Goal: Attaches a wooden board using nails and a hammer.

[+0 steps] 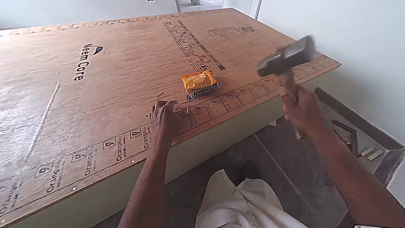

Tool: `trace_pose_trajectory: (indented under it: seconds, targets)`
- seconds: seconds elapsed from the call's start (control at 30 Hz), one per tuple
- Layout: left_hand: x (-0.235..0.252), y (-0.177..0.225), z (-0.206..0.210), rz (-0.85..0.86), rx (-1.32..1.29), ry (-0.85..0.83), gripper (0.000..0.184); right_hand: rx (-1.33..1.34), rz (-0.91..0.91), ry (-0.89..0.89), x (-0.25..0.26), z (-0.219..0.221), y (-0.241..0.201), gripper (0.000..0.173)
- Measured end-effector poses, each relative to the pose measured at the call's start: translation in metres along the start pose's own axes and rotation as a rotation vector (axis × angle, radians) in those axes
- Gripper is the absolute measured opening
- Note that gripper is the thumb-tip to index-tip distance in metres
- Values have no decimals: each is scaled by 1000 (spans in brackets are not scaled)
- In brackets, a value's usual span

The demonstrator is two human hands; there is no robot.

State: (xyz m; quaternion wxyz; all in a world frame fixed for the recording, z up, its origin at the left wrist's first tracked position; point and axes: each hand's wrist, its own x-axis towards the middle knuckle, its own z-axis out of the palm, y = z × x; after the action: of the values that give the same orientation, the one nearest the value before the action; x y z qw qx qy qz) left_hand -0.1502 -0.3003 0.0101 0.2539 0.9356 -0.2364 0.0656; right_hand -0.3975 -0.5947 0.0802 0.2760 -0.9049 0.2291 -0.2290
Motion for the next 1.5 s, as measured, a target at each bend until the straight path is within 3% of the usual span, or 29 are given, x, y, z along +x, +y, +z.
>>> trace_pose_trajectory:
  seconds: [0.07,0.13,0.37,0.53,0.67,0.8,0.9,1.13,1.33,1.5]
  targets:
    - [0,-7,7,22,2,-16,31,-174,131,-248,1,21,15,52]
    - [-4,-5,15,68,14,-13,21,-276,278,-374,6,33,19,51]
    - [1,-8,16,76,-87,20,15,-265,332,-351,4,41,23,53]
    - [2,-10,12,51,-101,9,21,-205,340,-339,3,48,29,56]
    - [22,5,1,238,-36,-175,29,-183,321,-333,3,48,35,56]
    - [57,13,-10,474,117,-428,11,-179,315,-339,2,50,37,55]
    - [64,16,-12,580,195,-503,10,-153,325,-337,1,51,40,55]
    - [25,67,5,584,-317,-437,26,-129,308,-320,-3,54,41,55]
    - [6,112,51,467,-604,-355,10,-88,281,-310,-3,55,45,51]
    - [20,144,82,341,-773,-286,11,388,442,-167,-34,60,61,46]
